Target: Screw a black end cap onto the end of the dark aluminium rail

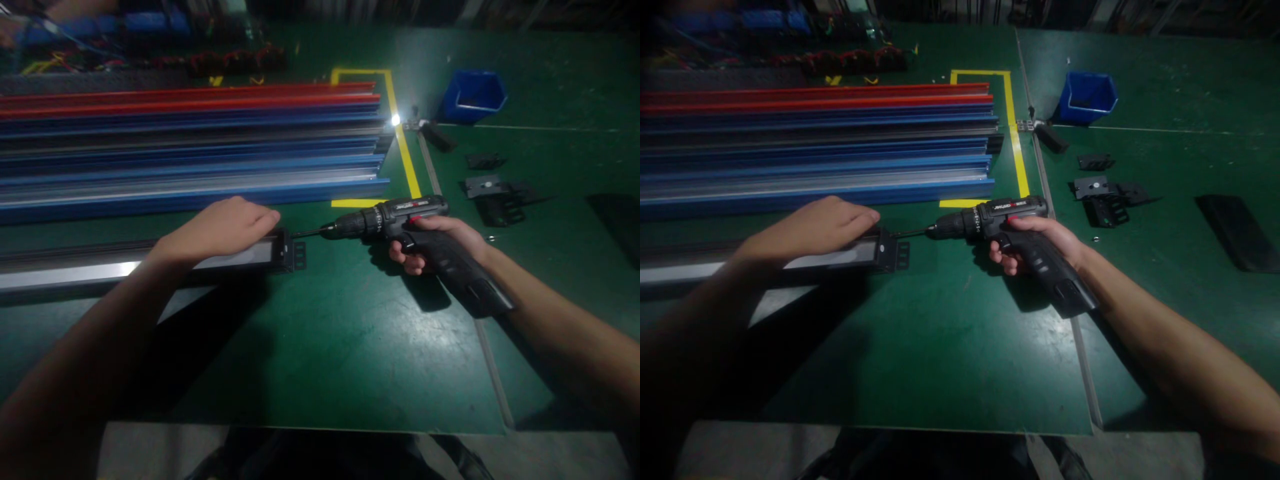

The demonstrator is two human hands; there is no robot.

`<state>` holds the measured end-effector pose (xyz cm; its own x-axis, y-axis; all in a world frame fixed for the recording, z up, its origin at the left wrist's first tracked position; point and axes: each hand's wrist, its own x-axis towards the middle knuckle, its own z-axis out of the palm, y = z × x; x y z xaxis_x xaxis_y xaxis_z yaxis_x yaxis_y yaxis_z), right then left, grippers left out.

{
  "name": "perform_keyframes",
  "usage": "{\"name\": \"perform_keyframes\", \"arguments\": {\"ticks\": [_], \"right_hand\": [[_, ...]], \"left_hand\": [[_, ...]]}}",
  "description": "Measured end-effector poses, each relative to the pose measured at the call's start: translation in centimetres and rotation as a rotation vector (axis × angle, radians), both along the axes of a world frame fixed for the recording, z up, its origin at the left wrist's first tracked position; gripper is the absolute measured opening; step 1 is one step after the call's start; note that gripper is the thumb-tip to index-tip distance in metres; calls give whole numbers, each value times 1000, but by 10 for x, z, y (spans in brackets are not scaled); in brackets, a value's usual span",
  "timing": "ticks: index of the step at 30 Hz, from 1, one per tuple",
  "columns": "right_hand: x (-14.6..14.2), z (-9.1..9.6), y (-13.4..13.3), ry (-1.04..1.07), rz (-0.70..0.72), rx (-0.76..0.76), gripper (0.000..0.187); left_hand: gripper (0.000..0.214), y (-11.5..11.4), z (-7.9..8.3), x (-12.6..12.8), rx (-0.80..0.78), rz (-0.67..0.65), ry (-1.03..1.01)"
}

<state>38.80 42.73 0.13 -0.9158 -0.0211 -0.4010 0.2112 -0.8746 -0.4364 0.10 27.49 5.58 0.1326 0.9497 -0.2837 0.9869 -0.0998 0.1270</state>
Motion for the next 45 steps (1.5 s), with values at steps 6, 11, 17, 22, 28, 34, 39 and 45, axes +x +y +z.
{"name": "perform_keyframes", "arguments": {"ticks": [6,11,17,22,28,34,39,45], "right_hand": [[0,0,0,3,-4,-3,44],[0,1,0,17,0,-17,45],[0,1,0,1,1,-20,44],[1,1,0,-40,-2,2,44],[1,2,0,-96,-21,29,39],[1,2,1,-104,-22,35,38],[0,3,0,-103,-32,22,38],[1,2,1,-88,-27,0,40]], "left_hand": [[54,0,-3,-4,10,-12,-11],[53,0,-3,-3,16,0,-40],[54,0,-3,-3,19,9,-42],[53,0,-5,-5,21,-15,-19],[52,1,-5,-6,15,-10,-28],[53,1,-5,-6,22,-22,-10],[54,1,-5,-6,25,-23,-13],[57,1,-4,-5,8,-10,-36]]}}
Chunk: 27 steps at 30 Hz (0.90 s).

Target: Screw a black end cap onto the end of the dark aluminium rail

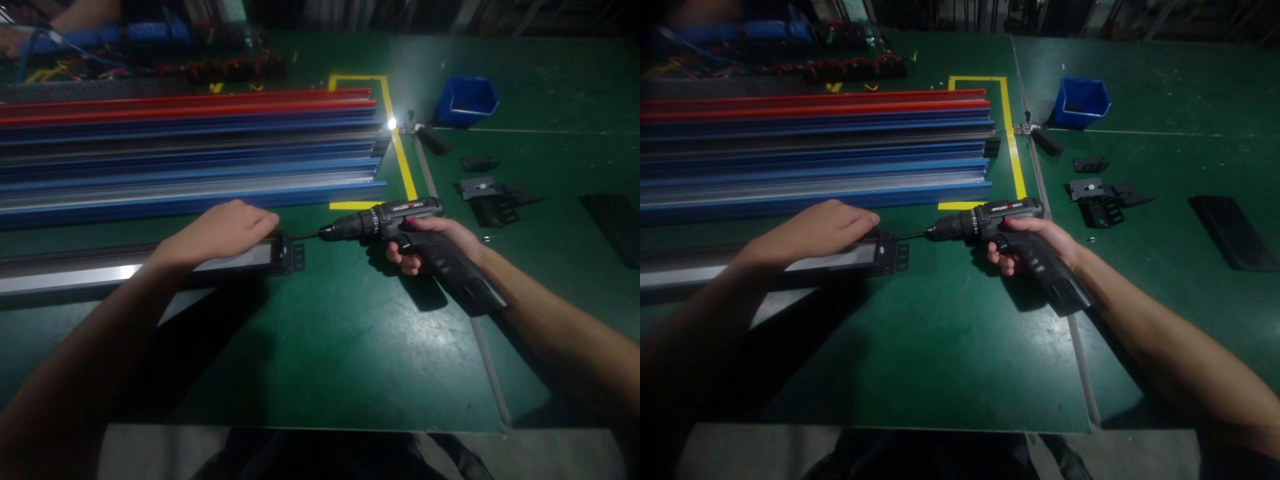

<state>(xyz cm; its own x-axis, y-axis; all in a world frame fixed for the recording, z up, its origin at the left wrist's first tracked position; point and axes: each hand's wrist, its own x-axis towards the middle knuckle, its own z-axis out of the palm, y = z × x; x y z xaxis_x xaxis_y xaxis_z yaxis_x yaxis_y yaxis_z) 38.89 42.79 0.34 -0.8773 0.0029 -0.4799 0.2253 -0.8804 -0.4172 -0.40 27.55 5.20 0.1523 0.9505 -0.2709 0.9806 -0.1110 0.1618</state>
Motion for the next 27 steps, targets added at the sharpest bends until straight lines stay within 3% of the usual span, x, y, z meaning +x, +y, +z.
{"name": "perform_keyframes", "arguments": {"ticks": [27], "right_hand": [[0,1,-2,-28,-9,45,41]], "left_hand": [[60,-1,3,5,-4,17,21]]}}
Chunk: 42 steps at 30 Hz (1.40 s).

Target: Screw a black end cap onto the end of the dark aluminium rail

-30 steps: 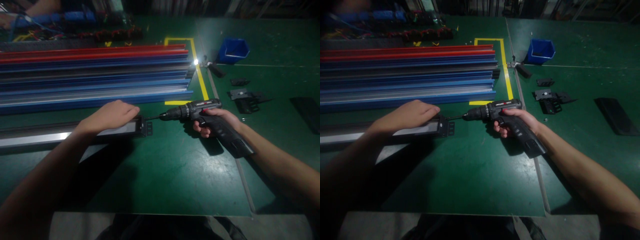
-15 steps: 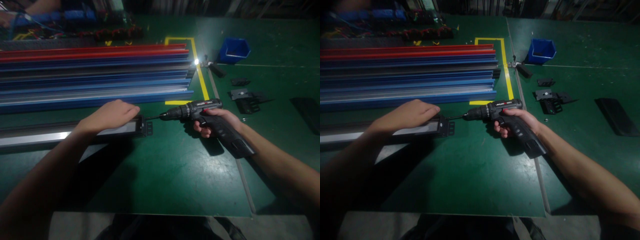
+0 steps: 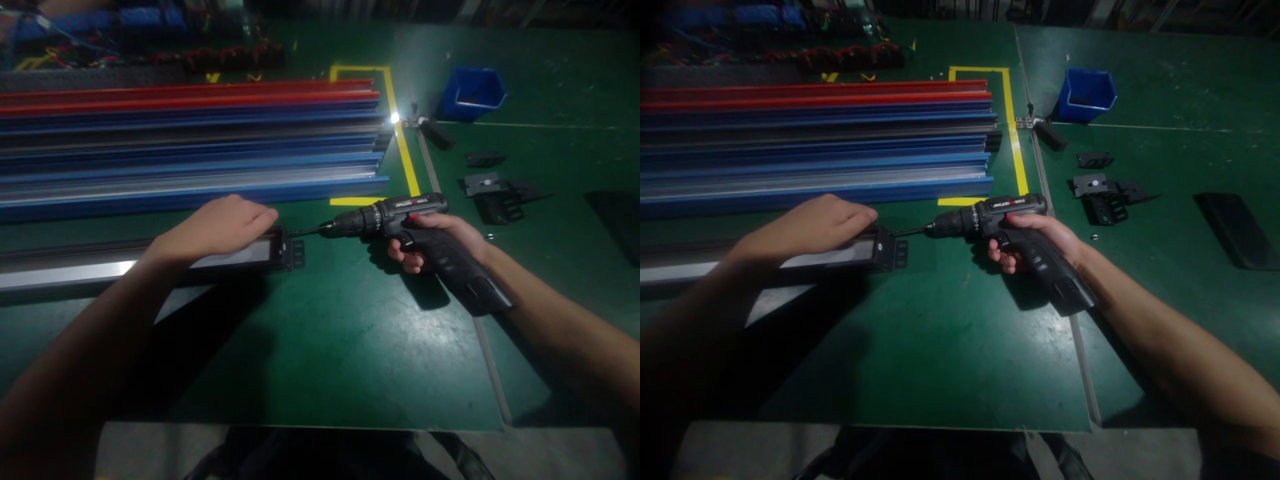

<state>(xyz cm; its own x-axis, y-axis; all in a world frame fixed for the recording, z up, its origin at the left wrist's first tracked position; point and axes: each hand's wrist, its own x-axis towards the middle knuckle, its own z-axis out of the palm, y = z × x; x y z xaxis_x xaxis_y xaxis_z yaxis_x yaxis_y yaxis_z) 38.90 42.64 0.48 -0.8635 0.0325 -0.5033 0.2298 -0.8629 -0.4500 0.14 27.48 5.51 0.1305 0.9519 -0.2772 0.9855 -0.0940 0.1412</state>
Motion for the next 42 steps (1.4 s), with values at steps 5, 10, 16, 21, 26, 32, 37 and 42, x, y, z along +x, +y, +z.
{"name": "perform_keyframes", "arguments": {"ticks": [5,10,16,21,26,32,37,42], "right_hand": [[-1,2,-1,-17,-10,25,40],[-2,4,-2,11,-8,46,36],[-1,1,-1,33,3,47,38],[-1,-2,1,135,44,3,44],[-1,-5,3,189,69,-42,48],[-1,-6,4,180,75,-44,47],[-2,-3,1,166,47,-17,43],[-3,-1,1,161,39,-17,41]], "left_hand": [[63,0,1,1,-14,15,-4],[64,0,0,0,-10,27,-14],[61,1,0,1,-14,47,-5],[61,1,-3,-3,-7,10,-1],[62,1,-5,-5,-12,41,-11],[63,1,-7,-7,-1,70,-22],[62,1,-5,-6,-5,40,-20],[60,0,-1,-2,-8,36,-7]]}}
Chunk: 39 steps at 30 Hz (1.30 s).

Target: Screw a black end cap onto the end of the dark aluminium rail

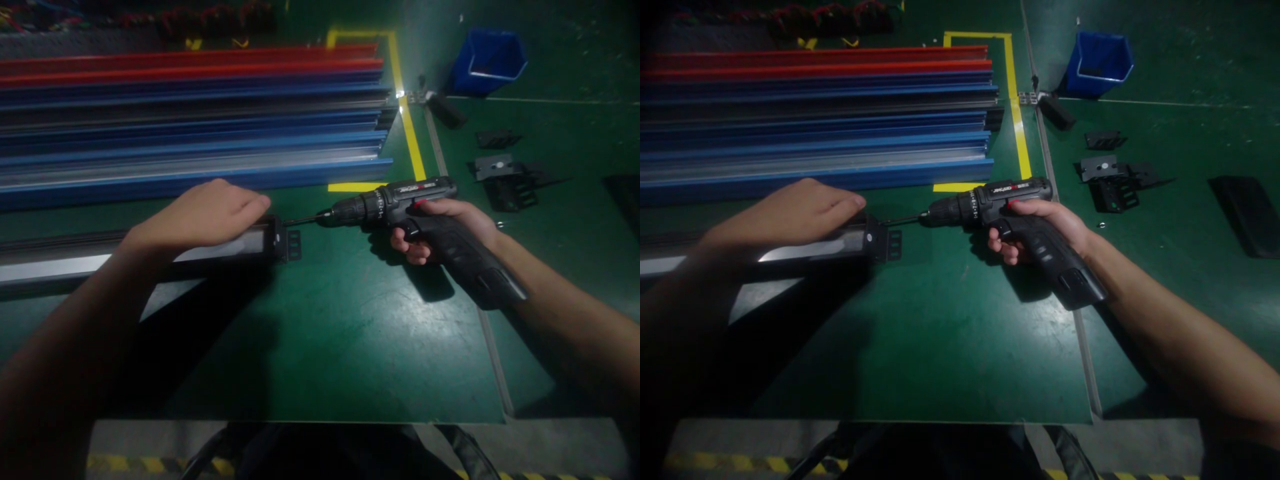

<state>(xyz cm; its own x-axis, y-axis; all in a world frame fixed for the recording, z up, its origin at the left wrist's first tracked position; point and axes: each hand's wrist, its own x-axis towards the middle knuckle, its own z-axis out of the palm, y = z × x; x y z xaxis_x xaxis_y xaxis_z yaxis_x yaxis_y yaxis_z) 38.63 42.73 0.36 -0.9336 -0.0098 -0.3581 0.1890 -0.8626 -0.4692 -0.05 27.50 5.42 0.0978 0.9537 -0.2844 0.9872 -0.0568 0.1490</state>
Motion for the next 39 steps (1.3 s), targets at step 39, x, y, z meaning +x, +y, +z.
{"name": "perform_keyframes", "arguments": {"ticks": [39], "right_hand": [[2,0,-1,-8,-9,5,43]], "left_hand": [[57,-1,6,6,-63,47,36]]}}
